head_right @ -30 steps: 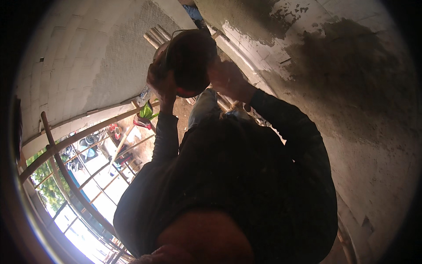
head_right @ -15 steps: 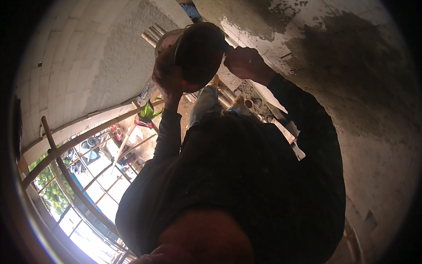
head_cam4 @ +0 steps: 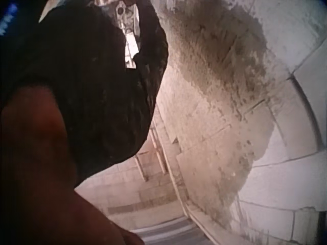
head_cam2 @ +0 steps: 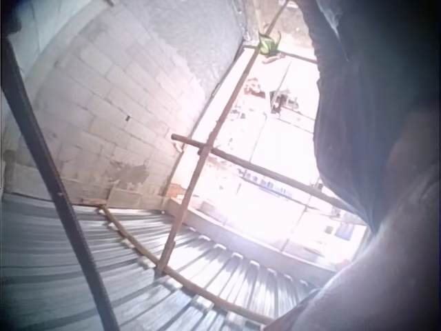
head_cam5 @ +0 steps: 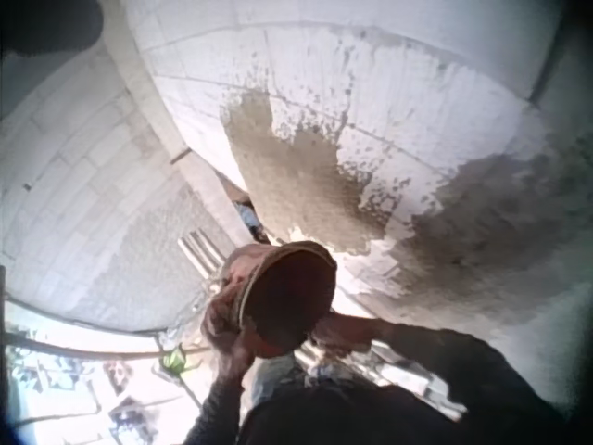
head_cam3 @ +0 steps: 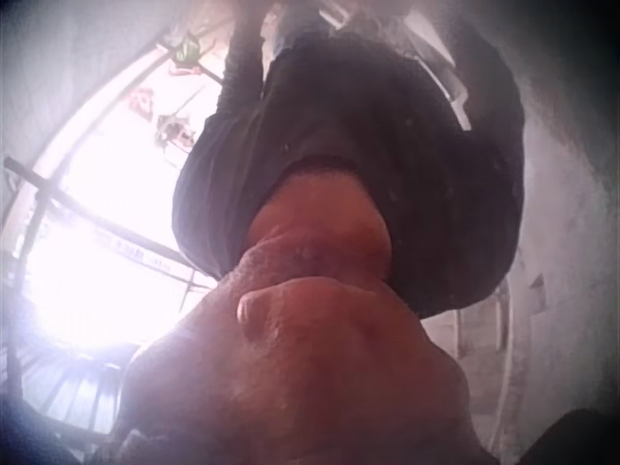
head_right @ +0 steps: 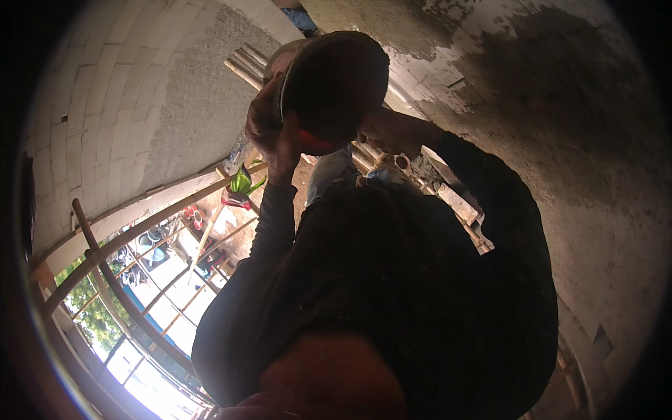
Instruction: The person scoops wet cement from a red basin with a trowel and applies it to a tiled wall, smoothing the surface repeatedly. The person works on a single wall section while standing on scaffolding.
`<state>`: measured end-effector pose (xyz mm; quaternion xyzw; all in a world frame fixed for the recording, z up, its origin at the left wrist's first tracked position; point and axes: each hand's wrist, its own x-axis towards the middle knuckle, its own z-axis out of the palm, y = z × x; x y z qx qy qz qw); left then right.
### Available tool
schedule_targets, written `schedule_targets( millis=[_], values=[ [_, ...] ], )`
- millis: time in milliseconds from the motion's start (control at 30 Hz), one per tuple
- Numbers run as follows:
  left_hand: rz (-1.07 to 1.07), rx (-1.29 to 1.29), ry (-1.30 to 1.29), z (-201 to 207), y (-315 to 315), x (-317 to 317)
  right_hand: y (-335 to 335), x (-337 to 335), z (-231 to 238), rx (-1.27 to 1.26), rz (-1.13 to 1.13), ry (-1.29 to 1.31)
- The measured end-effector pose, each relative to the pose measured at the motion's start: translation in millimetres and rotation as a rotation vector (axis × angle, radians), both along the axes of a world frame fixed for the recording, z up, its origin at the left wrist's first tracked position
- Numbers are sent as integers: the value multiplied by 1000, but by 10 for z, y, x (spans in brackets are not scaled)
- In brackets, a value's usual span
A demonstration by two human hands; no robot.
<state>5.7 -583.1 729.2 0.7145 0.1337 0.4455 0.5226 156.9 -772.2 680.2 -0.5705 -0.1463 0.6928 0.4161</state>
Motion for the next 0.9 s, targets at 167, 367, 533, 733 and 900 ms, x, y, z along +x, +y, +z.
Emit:
schedule_targets(
  millis=[167,367,533,733,900],
  values=[
    [60,-209,58,39,-27,-7,-210,8,356,107,33,-447],
    [1,-453,-18,-345,111,5,-336,66,427,142,94,-756],
    [11,-530,-50,-255,-5,17,-449,77,255,415,131,-899],
    [132,-465,-30,-621,164,-261,-266,150,496,46,118,-500],
    [398,-512,48,-878,335,-776,-194,9,711,114,130,-437]
  ],
)
